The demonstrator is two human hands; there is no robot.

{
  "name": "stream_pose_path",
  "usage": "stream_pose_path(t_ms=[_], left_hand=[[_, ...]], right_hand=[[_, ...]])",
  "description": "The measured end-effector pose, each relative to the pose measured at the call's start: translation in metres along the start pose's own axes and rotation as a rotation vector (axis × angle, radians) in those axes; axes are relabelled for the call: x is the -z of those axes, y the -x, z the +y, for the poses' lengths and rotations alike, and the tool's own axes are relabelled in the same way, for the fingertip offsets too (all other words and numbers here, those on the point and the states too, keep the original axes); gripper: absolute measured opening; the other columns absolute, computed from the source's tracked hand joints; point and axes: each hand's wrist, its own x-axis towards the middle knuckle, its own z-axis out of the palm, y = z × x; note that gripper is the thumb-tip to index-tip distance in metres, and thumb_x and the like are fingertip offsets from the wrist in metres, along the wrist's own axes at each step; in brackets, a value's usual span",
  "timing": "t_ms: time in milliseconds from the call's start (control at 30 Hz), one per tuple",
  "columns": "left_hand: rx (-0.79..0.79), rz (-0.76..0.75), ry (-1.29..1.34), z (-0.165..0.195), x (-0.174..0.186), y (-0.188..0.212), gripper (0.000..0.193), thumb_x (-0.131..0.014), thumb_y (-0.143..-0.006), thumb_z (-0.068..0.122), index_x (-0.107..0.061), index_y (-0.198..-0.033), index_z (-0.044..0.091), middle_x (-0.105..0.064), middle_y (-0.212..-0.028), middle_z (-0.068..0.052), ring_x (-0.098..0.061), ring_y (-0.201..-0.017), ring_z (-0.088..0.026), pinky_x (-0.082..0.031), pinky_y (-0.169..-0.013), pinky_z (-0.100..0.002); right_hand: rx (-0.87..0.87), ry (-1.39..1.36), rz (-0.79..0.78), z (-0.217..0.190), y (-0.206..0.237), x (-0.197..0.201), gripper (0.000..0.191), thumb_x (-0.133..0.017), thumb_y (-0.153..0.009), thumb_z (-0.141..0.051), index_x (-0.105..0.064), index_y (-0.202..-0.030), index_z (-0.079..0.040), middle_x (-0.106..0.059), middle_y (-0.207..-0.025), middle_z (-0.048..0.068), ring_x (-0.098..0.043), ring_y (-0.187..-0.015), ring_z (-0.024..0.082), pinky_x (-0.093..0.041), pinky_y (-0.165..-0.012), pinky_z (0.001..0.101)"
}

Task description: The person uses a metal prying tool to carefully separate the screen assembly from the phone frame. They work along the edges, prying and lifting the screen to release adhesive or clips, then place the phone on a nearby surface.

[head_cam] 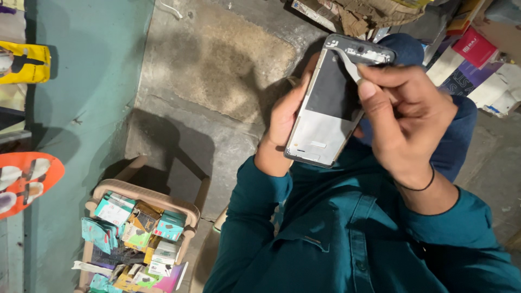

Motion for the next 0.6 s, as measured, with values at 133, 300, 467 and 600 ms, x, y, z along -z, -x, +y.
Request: stream_pose_path(t_ms=[133,300,467,600], left_hand=[[-0.007,0.013,0.001,0.000,-0.002,0.000,0.053,-0.038,-0.120,0.035,-0.025,-0.167,0.014,-0.051,-0.152,-0.015,-0.058,-0.133,-0.029,-0.053,-0.110,-0.043],[-0.009,0.024,-0.014,0.001,-0.005,0.001,0.052,-0.037,-0.120,0.036,-0.024,-0.166,0.015,-0.052,-0.151,-0.015,-0.060,-0.130,-0.031,-0.055,-0.105,-0.045],[-0.001,0.026,-0.009,0.002,-0.010,0.000,0.053,-0.037,-0.119,0.037,-0.025,-0.166,0.015,-0.054,-0.149,-0.015,-0.062,-0.128,-0.030,-0.057,-0.103,-0.045],[-0.009,-0.026,-0.011,0.004,-0.015,0.001,0.049,-0.035,-0.123,0.039,-0.026,-0.166,0.016,-0.056,-0.146,-0.016,-0.064,-0.124,-0.031,-0.059,-0.098,-0.046]], right_hand=[[-0.031,-0.069,0.027,-0.001,-0.001,-0.001,0.012,-0.064,-0.107,-0.001,-0.066,-0.117,0.005,-0.066,-0.085,0.000,-0.051,-0.066,0.000,-0.038,-0.061,0.0168],[-0.018,-0.069,0.047,-0.001,-0.001,-0.002,0.013,-0.065,-0.111,-0.001,-0.066,-0.122,0.006,-0.067,-0.088,0.000,-0.051,-0.069,0.000,-0.038,-0.063,0.0156],[-0.016,-0.041,0.027,0.000,-0.001,-0.002,0.013,-0.066,-0.109,-0.001,-0.067,-0.119,0.006,-0.067,-0.090,0.001,-0.051,-0.068,0.000,-0.038,-0.063,0.0158],[0.003,-0.101,0.053,0.003,-0.001,-0.004,0.013,-0.066,-0.110,-0.003,-0.067,-0.121,0.005,-0.065,-0.088,-0.002,-0.049,-0.069,-0.001,-0.038,-0.064,0.0149]])
